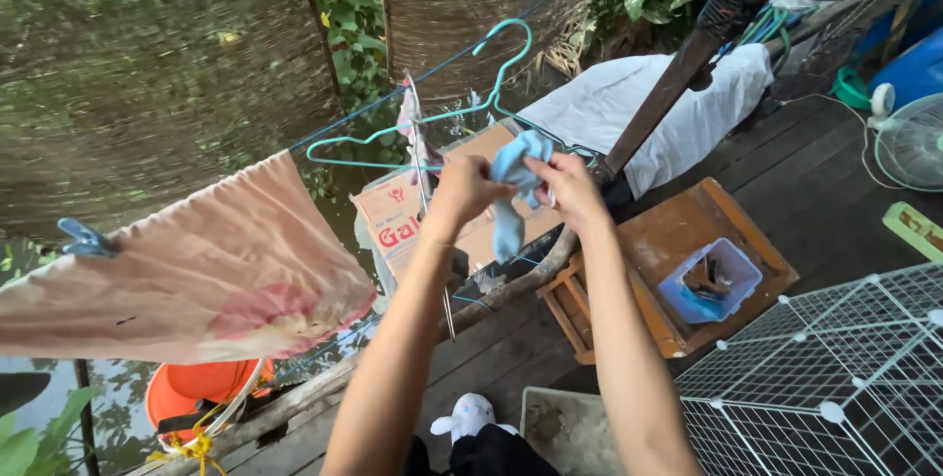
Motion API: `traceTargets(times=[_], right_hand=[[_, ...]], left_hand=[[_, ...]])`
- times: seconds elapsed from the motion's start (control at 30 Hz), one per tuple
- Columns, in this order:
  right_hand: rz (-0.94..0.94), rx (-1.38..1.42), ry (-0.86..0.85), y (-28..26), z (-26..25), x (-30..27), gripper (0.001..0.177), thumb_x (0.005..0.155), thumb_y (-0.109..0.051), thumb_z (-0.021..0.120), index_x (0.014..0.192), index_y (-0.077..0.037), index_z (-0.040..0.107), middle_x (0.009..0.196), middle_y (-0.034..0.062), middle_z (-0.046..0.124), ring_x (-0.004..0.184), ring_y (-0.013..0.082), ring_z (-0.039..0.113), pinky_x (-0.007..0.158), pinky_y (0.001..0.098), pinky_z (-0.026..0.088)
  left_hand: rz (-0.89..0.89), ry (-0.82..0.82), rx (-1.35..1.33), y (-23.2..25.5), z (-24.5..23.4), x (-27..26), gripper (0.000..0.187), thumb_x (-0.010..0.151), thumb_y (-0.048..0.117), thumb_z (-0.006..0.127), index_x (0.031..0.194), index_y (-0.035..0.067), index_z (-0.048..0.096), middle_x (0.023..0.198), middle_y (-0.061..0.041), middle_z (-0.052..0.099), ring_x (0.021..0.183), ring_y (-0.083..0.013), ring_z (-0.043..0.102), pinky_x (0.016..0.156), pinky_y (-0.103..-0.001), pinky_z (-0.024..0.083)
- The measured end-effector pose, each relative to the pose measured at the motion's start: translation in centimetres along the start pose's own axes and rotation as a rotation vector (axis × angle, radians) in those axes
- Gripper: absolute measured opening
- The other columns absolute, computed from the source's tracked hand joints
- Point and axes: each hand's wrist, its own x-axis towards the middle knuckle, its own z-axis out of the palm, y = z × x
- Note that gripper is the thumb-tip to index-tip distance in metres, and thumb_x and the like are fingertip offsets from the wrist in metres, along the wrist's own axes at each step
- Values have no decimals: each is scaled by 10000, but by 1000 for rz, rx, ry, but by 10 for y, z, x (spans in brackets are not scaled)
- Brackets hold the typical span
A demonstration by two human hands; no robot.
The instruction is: Hand-washing clothes in a basin, rinsing them, and hanging them on a clothesline with hangers.
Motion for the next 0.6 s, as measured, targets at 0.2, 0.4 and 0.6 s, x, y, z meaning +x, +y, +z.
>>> traceTargets(times=[0.2,0.4,0.6], right_hand=[[16,-157,0,16,21,43,172,1028,-219,646,980,-77,731,766,-47,669,574,30,568,497,198,434],[-498,-720,115,102,-19,129,222,1129,-249,601,1048,-44,629,703,73,612,588,198,584,497,331,470],[-266,-746,-55,34,27,83,237,1012,-244,572,1135,-60,658,760,138,699,448,220,654,427,399,517]], left_hand=[[-108,198,414,13,-13,28,564,460,283,999,851,-25,735,920,-265,715,897,-391,724,801,-441,585],[-289,65,362,-33,-16,70,194,737,155,766,824,-18,767,886,-251,800,868,-345,823,809,-414,644],[93,248,514,-102,26,105,105,840,77,755,919,22,798,933,-264,739,889,-405,732,791,-477,588]])
